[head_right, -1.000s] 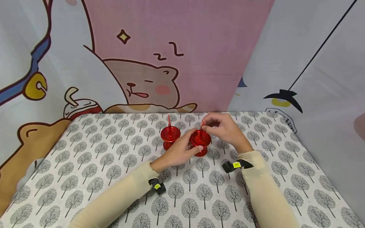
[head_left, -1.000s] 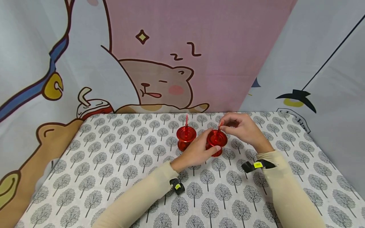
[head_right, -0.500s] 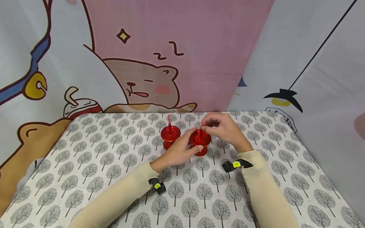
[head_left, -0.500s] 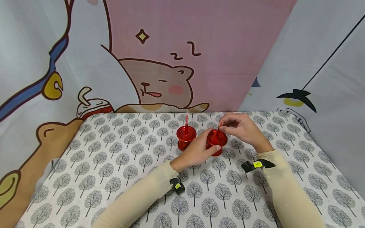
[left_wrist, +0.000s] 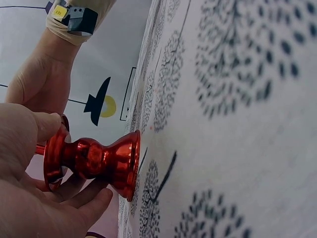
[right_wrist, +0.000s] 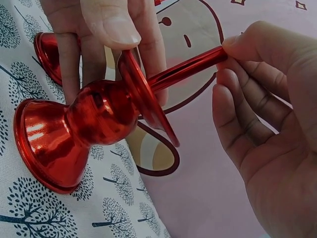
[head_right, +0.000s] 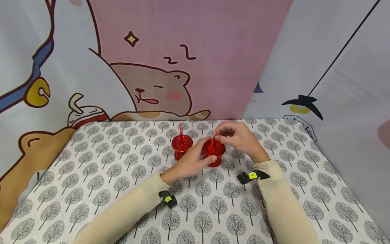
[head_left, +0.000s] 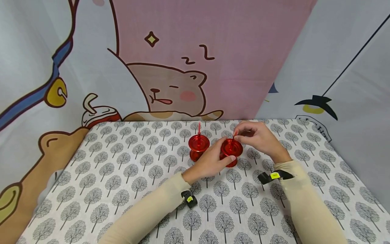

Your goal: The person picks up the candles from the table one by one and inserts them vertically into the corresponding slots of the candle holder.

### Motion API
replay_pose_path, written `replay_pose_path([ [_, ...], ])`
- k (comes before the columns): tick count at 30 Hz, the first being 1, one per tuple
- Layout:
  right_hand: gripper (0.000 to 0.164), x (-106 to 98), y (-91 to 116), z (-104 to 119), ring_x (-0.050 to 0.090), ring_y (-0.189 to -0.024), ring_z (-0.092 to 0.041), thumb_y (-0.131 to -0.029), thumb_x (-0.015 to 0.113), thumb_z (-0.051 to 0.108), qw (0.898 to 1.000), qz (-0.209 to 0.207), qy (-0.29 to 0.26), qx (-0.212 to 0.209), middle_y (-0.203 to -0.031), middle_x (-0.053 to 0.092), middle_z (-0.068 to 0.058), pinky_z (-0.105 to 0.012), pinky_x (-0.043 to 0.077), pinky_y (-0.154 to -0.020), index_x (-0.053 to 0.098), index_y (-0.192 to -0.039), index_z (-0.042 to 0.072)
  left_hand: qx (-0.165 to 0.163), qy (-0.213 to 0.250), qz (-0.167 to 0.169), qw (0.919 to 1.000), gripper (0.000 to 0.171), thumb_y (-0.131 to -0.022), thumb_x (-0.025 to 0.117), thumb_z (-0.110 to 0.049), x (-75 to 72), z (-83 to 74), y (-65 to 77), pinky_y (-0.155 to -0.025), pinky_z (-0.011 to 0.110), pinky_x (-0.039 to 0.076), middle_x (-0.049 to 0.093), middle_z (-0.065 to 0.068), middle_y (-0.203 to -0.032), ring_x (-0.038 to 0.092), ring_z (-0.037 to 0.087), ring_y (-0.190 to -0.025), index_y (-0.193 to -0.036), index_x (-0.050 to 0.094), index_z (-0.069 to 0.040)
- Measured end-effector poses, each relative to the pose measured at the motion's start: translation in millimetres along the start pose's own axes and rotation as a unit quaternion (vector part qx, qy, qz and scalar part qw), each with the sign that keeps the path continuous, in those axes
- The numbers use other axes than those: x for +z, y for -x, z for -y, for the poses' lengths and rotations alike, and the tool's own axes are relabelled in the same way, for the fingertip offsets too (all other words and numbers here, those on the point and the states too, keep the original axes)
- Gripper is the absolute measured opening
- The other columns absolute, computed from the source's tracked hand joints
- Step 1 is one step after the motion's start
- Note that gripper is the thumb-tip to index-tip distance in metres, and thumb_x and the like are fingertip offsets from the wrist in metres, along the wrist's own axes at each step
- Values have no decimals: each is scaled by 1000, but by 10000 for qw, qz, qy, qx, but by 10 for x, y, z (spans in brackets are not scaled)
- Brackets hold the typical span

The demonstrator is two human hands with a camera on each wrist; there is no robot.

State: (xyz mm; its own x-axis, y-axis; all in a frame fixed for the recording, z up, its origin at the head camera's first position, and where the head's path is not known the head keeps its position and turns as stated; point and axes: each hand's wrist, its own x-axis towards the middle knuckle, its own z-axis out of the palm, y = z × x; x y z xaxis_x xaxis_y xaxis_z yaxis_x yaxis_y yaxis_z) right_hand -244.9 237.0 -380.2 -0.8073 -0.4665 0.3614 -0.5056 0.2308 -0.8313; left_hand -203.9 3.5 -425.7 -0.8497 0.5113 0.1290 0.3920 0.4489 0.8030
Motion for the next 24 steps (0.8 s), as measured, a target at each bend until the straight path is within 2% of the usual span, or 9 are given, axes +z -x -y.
replay_pose_path([
  [5, 10, -3, 11, 4, 69, -89, -20, -96, 76, -7, 10000, 7, -60, 24, -104, 72, -16, -25, 62, -76, 78, -100, 2, -27, 24, -1, 10000, 79, -111, 68, -32, 9, 8, -4, -116, 38, 51, 50, 15, -164, 56, 26, -145, -173, 28, -5],
  [11, 11, -19, 34, -2, 71, -88, -19, -94, 79, -9, 9997, 20, -124, 226, -103, 74, -9, -26, 63, -76, 77, -104, -5, -25, 63, 12, 10000, 80, -111, 68, -33, 7, 13, -2, -116, 38, 51, 49, 15, -165, 56, 26, -145, -173, 27, -3],
  [15, 13, -35, 37, -14, 72, -88, -21, -93, 82, -6, 9993, 85, -36, 363, -102, 75, -11, -27, 63, -76, 77, -105, -3, 1, 147, 43, 9999, 80, -111, 68, -33, 5, 14, 0, -113, 35, 53, 50, 15, -164, 60, 26, -141, -173, 27, -2],
  [18, 17, -55, 39, -46, 72, -92, -23, -92, 84, -3, 9988, 256, 104, 395, -106, 75, -13, -28, 63, -79, 78, -107, 2, 18, 201, 55, 9998, 80, -111, 68, -32, 5, 18, 3, -111, 34, 54, 50, 16, -164, 62, 26, -138, -173, 26, -2],
  [24, 33, -99, 37, -158, 71, -111, -26, -90, 86, -4, 9950, 929, 347, 151, -119, 74, -11, -35, 61, -97, 75, -121, 4, 10, 257, 48, 9997, 80, -111, 68, -32, 5, 19, 12, -112, 33, 53, 48, 16, -166, 61, 26, -140, -173, 27, -2],
])
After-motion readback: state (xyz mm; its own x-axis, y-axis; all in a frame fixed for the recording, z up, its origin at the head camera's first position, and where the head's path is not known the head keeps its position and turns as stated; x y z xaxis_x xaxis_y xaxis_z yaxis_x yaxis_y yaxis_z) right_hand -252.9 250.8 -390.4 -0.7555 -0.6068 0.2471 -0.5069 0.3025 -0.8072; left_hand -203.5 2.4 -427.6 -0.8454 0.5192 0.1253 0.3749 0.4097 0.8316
